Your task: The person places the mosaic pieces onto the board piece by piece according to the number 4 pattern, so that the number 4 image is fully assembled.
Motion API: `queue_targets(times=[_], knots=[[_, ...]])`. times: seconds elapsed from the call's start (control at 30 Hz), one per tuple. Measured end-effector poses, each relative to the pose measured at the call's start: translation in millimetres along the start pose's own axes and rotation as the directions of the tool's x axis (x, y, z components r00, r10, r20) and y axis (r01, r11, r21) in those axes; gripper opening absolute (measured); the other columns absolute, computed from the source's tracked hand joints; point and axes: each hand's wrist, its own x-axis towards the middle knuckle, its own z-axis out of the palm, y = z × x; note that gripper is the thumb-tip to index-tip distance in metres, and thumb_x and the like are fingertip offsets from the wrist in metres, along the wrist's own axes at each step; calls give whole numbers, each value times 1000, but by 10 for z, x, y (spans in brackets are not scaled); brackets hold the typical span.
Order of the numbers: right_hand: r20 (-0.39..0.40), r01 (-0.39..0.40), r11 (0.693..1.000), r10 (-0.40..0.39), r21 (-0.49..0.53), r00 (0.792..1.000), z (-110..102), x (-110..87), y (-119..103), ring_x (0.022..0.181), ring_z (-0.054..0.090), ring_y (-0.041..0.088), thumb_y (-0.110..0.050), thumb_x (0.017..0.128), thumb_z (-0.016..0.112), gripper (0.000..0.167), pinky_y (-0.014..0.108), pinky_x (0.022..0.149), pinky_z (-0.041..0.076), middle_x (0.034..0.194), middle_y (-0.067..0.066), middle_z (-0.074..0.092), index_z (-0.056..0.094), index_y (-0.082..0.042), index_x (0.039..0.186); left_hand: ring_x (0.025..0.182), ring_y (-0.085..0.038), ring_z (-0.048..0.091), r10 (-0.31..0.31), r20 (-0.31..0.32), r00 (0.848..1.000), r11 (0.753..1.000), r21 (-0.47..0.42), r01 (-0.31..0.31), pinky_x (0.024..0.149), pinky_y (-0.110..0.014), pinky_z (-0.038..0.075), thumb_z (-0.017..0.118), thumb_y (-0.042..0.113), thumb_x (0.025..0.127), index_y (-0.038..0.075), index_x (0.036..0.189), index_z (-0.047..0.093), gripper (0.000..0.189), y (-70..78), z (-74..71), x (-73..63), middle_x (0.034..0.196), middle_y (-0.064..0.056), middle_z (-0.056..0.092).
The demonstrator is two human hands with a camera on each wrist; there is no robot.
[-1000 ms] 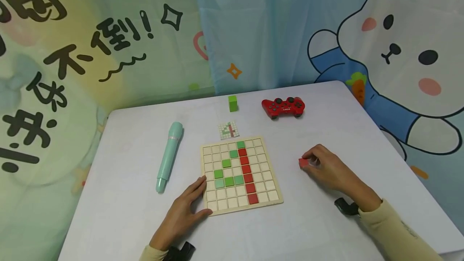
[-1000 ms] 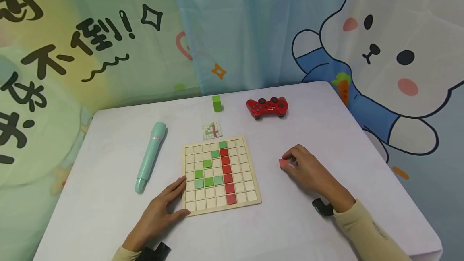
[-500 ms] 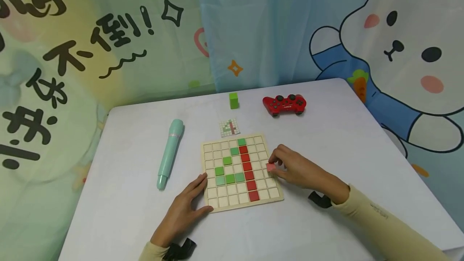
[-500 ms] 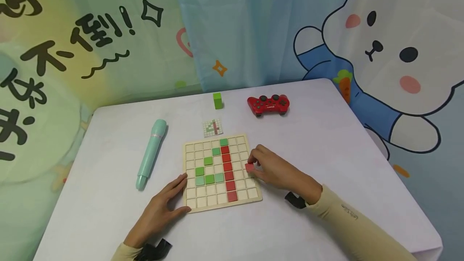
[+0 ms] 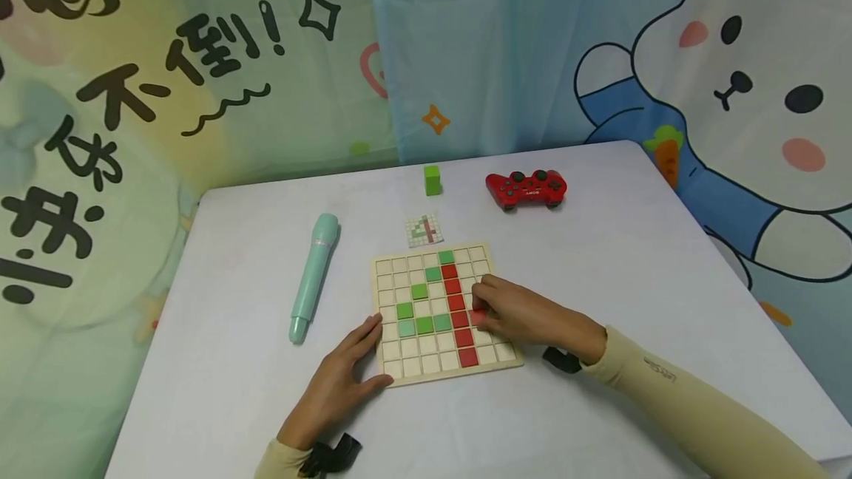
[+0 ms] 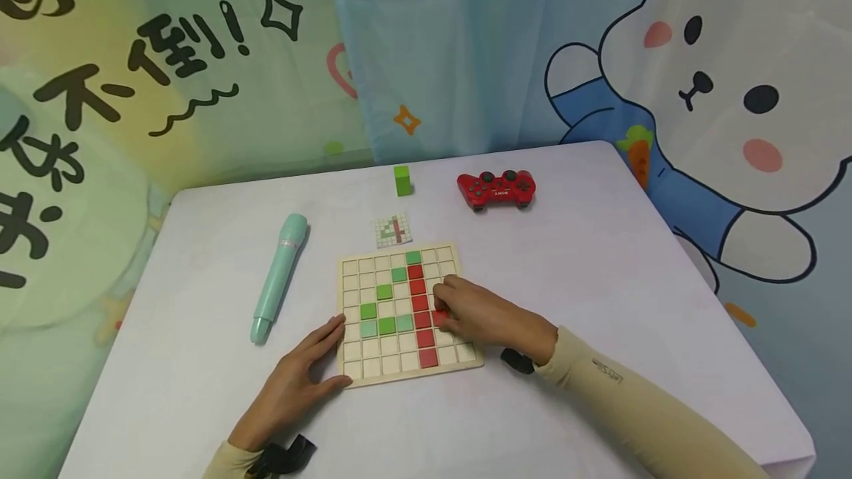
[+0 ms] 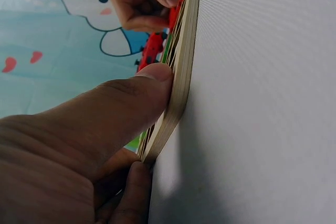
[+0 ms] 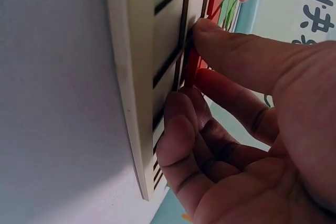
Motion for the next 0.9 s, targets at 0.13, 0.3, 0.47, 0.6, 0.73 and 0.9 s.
queue_targets(times=[0.13, 0.3, 0.47, 0.6, 0.73, 0.9], knots=[[7, 2, 1000, -2, -1, 1000, 18, 11, -5, 83, 50, 8, -15, 96, 81, 19, 19, 70, 47, 97, -1, 58, 63, -12, 100, 157, -29, 44, -1, -2, 1000, 1000, 6, 1, 123, -51, 46, 92, 20, 83, 6, 159, 50, 88, 14, -1, -17, 171, -4, 44], [5, 6, 1000, -6, -7, 1000, 38, 31, -1, 83, 51, 8, -14, 94, 83, 21, 20, 72, 48, 99, 0, 59, 62, -12, 99, 156, -31, 46, 16, -24, 1000, 1000, 14, -16, 123, -51, 47, 93, 18, 82, 3, 157, 51, 87, 21, -1, -33, 169, -8, 47], [17, -21, 1000, 21, 21, 1000, 25, 44, 10, 87, 54, 8, -17, 96, 81, 21, 23, 75, 53, 103, 0, 61, 65, -10, 108, 155, -33, 46, 22, -39, 999, 1000, 20, -22, 121, -52, 47, 93, 19, 82, 2, 156, 52, 87, 5, -2, -49, 169, -9, 47], [-38, -74, 997, 76, 35, 996, -51, 15, 43, 95, 61, 11, -25, 102, 74, 27, 29, 83, 59, 110, 2, 65, 66, -9, 122, 156, -32, 46, -7, -32, 999, 1000, -4, 7, 122, -53, 47, 90, 20, 86, 6, 158, 51, 84, -12, -25, -58, 170, -6, 46], [-161, -59, 998, 63, 29, 985, -183, -40, 78, 104, 66, 17, -22, 105, 70, 28, 37, 87, 63, 121, 7, 67, 65, -8, 129, 156, -29, 46, -31, -25, 999, 999, -21, 30, 123, -52, 46, 84, 22, 93, 9, 160, 48, 78, 18, -100, -58, 170, -4, 45], [-322, 41, 999, -34, 17, 946, -357, -84, 66, 111, 66, 19, -16, 104, 71, 28, 43, 94, 65, 131, 5, 64, 62, -10, 130, 151, -34, 53, 115, -81, 990, 989, 99, -106, 118, -52, 52, 80, 24, 98, 6, 161, 46, 74, 224, -386, 107, 166, -13, 49]])
